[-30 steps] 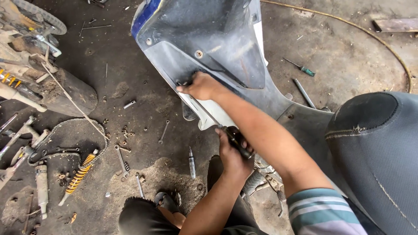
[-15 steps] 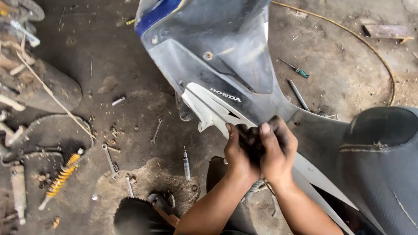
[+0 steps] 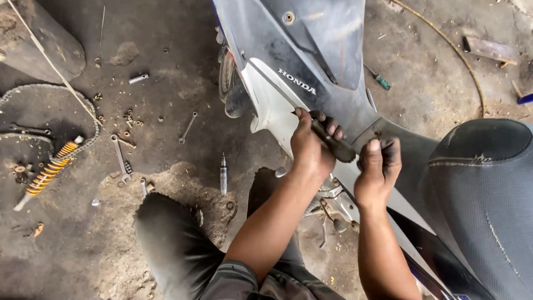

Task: The person is completing the assembly of a motorcycle's body panels and engine covers using a screwdriver and socket wrench.

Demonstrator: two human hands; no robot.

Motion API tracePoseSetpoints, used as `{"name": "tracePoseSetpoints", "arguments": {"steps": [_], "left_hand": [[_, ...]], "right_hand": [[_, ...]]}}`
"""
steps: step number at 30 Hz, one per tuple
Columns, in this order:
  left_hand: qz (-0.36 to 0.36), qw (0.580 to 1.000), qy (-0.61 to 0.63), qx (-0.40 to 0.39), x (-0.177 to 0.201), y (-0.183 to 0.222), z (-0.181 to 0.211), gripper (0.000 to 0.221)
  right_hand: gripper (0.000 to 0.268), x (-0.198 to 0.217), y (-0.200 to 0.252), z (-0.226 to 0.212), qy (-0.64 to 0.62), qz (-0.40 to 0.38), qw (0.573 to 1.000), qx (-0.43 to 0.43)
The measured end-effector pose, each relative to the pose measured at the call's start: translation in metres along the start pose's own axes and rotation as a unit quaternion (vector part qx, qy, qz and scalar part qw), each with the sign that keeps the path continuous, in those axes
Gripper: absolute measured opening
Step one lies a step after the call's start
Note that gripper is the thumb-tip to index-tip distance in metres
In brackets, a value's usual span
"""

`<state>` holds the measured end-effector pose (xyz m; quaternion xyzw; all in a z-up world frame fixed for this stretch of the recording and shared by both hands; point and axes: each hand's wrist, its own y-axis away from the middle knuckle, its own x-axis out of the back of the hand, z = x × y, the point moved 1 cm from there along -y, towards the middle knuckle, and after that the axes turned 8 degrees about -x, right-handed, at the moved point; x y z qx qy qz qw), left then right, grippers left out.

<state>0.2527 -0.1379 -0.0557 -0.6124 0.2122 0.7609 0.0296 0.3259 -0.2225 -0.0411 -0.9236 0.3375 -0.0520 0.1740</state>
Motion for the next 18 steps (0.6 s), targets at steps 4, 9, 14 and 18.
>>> {"name": "tracePoseSetpoints", "arguments": {"steps": [4,9,14,18], "left_hand": [[-0.402,0.881,0.247,0.031,0.019,-0.023,-0.002,0.054],[-0.366,0.919,0.144,0.036,0.036,-0.044,-0.007,0.077],[-0.231,0.971,0.042,0.034,0.024,-0.029,0.001,0.085],[0.004,0.994,-0.102,0.042,0.003,-0.001,0.023,0.036]], "right_hand": [[0.09,0.019,0.016,0.001,0.235,-0.09,0.874,-0.416],[0.066,0.008,0.005,-0.005,0.016,-0.21,0.895,-0.392],[0.051,-0.007,-0.002,-0.018,0.229,-0.186,0.915,-0.276],[0.026,0.007,0.006,0.019,0.468,-0.087,0.863,0.169]]}}
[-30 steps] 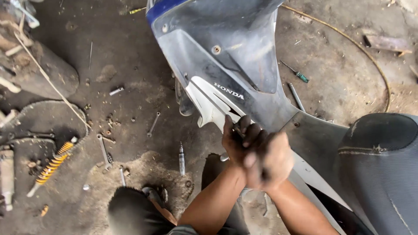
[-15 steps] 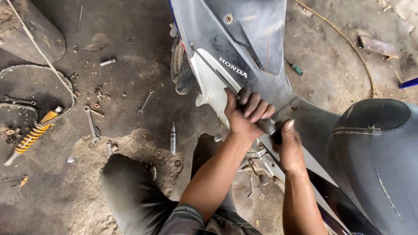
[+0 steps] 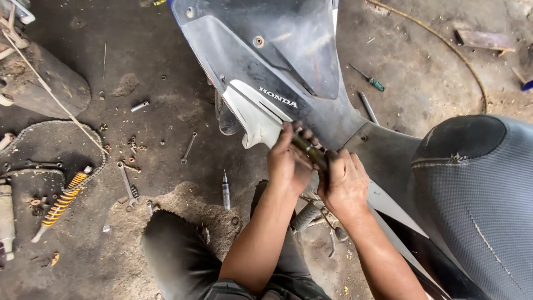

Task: The person is completing the assembly of a motorcycle's body panels and engine covers using a screwdriver and socket wrench.

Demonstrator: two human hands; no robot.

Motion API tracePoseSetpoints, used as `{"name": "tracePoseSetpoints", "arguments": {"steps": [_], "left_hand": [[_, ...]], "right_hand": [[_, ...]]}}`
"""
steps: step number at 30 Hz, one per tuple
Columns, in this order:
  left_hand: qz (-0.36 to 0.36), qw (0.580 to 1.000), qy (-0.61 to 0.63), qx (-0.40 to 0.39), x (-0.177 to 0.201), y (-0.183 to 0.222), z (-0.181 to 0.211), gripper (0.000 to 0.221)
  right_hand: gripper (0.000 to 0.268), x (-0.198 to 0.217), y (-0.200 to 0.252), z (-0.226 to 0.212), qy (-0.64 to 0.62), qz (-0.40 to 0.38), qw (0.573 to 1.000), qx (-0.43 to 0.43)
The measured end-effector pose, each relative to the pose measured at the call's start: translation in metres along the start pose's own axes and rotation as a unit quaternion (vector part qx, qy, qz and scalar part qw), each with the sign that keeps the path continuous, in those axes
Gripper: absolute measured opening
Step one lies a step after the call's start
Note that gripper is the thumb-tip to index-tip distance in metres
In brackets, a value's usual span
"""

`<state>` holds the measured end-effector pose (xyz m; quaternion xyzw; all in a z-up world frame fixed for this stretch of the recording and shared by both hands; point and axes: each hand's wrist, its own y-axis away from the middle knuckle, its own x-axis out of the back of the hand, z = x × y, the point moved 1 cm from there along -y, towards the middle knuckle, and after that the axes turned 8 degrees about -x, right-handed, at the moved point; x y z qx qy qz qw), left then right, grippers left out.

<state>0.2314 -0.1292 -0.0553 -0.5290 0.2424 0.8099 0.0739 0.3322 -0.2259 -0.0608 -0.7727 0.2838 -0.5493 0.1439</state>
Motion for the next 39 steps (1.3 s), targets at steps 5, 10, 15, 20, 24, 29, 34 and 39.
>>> {"name": "tracePoseSetpoints", "arguments": {"steps": [5,10,15,20,24,29,34,39], "left_hand": [[-0.23,0.962,0.145,0.024,0.015,-0.027,0.001,0.061],[-0.324,0.929,0.18,-0.022,0.032,-0.044,-0.015,0.057],[-0.023,0.992,0.046,-0.114,0.025,-0.02,-0.013,0.044],[0.094,0.985,-0.007,-0.143,0.017,-0.006,0.005,0.04],[0.031,0.993,0.078,-0.077,0.029,-0.028,-0.001,0.042],[-0.022,0.993,0.099,-0.061,0.03,-0.026,-0.004,0.043],[0.081,0.989,0.061,-0.104,0.032,-0.037,0.002,0.032],[0.075,0.991,0.065,-0.092,0.04,-0.044,0.0,0.039]], "right_hand": [[0.061,0.018,0.009,-0.009,-0.303,-0.128,0.937,-0.12],[0.047,-0.001,0.006,0.003,-0.385,-0.289,0.807,-0.343],[0.039,-0.006,0.009,-0.01,-0.31,-0.118,0.922,-0.199],[0.055,-0.014,0.015,-0.005,-0.295,-0.053,0.944,-0.141],[0.07,-0.001,0.01,-0.019,-0.6,-0.226,0.693,-0.329],[0.058,-0.007,0.019,-0.014,-0.648,-0.266,0.6,-0.385],[0.027,0.007,0.005,-0.035,-0.278,-0.046,0.958,-0.054],[0.051,-0.018,0.033,-0.009,-0.556,-0.197,0.755,-0.286]]}}
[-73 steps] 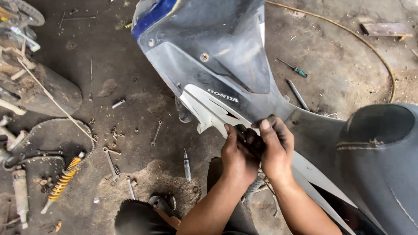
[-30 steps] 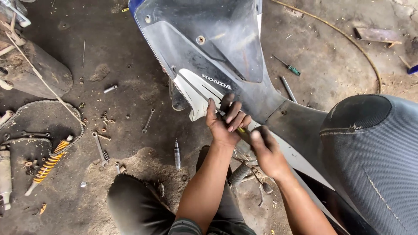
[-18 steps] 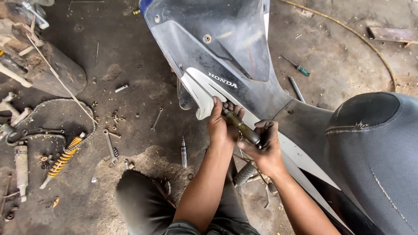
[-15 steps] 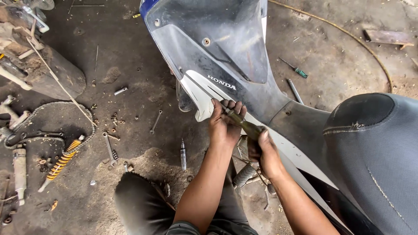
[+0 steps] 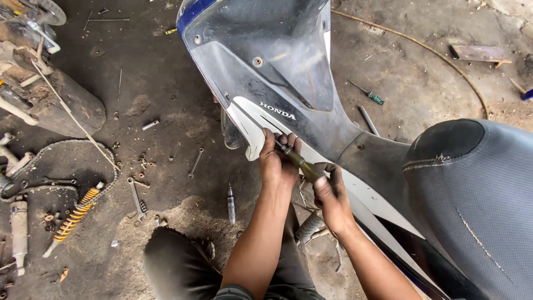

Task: The person is completing the assembly of a motorcycle's body panels and engine covers using a screwdriver and socket wrench.

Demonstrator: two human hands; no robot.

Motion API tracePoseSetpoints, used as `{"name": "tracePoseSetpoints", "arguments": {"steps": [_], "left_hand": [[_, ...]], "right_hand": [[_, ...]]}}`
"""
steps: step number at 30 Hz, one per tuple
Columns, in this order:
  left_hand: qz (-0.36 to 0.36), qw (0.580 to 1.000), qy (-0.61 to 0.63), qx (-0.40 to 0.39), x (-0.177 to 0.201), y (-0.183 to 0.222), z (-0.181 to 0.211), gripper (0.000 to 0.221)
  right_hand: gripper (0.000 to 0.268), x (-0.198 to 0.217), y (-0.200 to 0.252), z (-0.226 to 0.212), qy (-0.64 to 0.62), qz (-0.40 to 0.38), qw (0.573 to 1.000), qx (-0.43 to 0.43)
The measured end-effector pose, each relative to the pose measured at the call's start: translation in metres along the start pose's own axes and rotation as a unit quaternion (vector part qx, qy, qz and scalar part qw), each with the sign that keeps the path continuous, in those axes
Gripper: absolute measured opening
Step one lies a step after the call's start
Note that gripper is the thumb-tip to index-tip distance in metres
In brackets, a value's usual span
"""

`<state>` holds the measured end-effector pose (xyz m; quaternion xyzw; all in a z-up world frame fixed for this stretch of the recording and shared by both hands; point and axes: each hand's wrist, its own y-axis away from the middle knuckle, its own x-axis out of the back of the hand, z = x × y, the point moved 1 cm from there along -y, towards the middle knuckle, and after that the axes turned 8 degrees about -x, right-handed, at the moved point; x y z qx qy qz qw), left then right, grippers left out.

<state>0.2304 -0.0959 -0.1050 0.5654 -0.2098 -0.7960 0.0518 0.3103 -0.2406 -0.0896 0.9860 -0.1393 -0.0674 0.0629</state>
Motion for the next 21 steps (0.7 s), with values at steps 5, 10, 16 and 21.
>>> {"name": "tracePoseSetpoints", "arguments": {"steps": [5,10,16,21], "left_hand": [[-0.044,0.997,0.047,0.043,-0.005,0.004,0.001,0.045],[0.018,1.0,0.015,-0.009,0.002,-0.01,-0.006,0.036],[-0.02,1.0,0.011,0.007,-0.015,0.01,0.002,0.048],[-0.021,0.999,0.04,0.009,-0.005,-0.004,-0.005,0.042]], "right_hand": [[0.043,-0.01,-0.001,-0.024,-0.049,0.033,0.996,-0.068],[0.036,-0.027,0.003,-0.059,0.285,0.118,0.922,0.232],[0.045,-0.005,0.0,0.0,-0.001,0.05,0.999,0.02],[0.034,-0.009,-0.003,-0.016,0.19,0.123,0.957,0.183]]}}
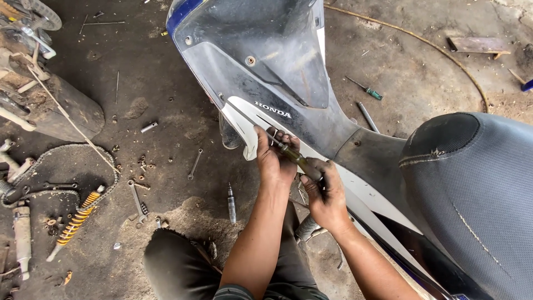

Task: The person is completing the assembly of a motorcycle's body panels and engine covers using a screwdriver and socket wrench.

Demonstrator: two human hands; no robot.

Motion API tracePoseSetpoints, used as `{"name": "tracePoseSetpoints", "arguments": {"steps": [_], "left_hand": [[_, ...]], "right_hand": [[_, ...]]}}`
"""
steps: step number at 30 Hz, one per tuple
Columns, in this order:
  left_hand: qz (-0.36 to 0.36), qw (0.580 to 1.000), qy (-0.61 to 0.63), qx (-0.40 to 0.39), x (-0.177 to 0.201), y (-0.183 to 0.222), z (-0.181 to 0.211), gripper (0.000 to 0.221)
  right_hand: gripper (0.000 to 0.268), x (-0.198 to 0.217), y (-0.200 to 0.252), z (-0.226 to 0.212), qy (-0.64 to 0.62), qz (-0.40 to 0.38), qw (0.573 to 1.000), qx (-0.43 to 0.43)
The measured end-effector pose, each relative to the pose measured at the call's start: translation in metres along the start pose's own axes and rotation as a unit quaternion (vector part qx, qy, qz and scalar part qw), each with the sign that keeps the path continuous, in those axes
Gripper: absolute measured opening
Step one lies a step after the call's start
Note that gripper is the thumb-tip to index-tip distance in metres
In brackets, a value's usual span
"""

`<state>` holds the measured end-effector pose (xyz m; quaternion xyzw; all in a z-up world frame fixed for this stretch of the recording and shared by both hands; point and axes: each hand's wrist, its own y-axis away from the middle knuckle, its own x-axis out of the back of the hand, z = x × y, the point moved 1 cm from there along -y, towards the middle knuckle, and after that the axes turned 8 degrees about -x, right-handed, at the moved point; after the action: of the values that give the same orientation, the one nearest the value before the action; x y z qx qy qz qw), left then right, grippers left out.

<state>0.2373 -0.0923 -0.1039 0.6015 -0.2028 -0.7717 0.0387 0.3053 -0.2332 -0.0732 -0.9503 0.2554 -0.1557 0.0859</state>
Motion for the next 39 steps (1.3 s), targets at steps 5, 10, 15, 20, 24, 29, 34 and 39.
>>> {"name": "tracePoseSetpoints", "arguments": {"steps": [5,10,15,20,24,29,34,39], "left_hand": [[0.032,0.999,-0.029,-0.03,-0.001,0.002,0.008,0.041],[-0.004,1.0,-0.024,0.0,-0.003,0.004,0.011,0.048],[0.035,0.999,-0.031,-0.021,0.001,-0.006,0.009,0.04],[0.01,0.999,-0.036,-0.007,-0.017,0.011,0.017,0.045],[-0.001,1.0,-0.012,0.005,0.0,-0.006,0.017,0.046],[0.02,0.998,-0.047,-0.023,0.003,-0.001,0.022,0.041],[-0.114,0.991,-0.013,0.063,0.016,0.021,0.033,0.047],[-0.052,0.965,-0.257,-0.004,0.04,0.086,0.069,0.058]], "right_hand": [[0.067,-0.001,0.008,0.0,-0.12,-0.073,0.99,-0.001],[0.024,0.0,-0.002,-0.008,-0.093,-0.005,0.994,-0.052],[0.049,0.001,0.003,-0.033,-0.018,0.047,0.997,0.064],[0.047,0.004,0.004,-0.02,-0.175,-0.009,0.978,-0.117],[0.022,0.0,0.005,-0.001,-0.137,-0.023,0.989,-0.054],[0.043,-0.002,0.004,0.005,-0.205,-0.053,0.977,-0.003],[0.026,-0.016,-0.034,0.02,-0.447,0.011,0.852,-0.273],[0.019,-0.087,-0.076,0.032,-0.409,-0.067,0.834,-0.366]]}}
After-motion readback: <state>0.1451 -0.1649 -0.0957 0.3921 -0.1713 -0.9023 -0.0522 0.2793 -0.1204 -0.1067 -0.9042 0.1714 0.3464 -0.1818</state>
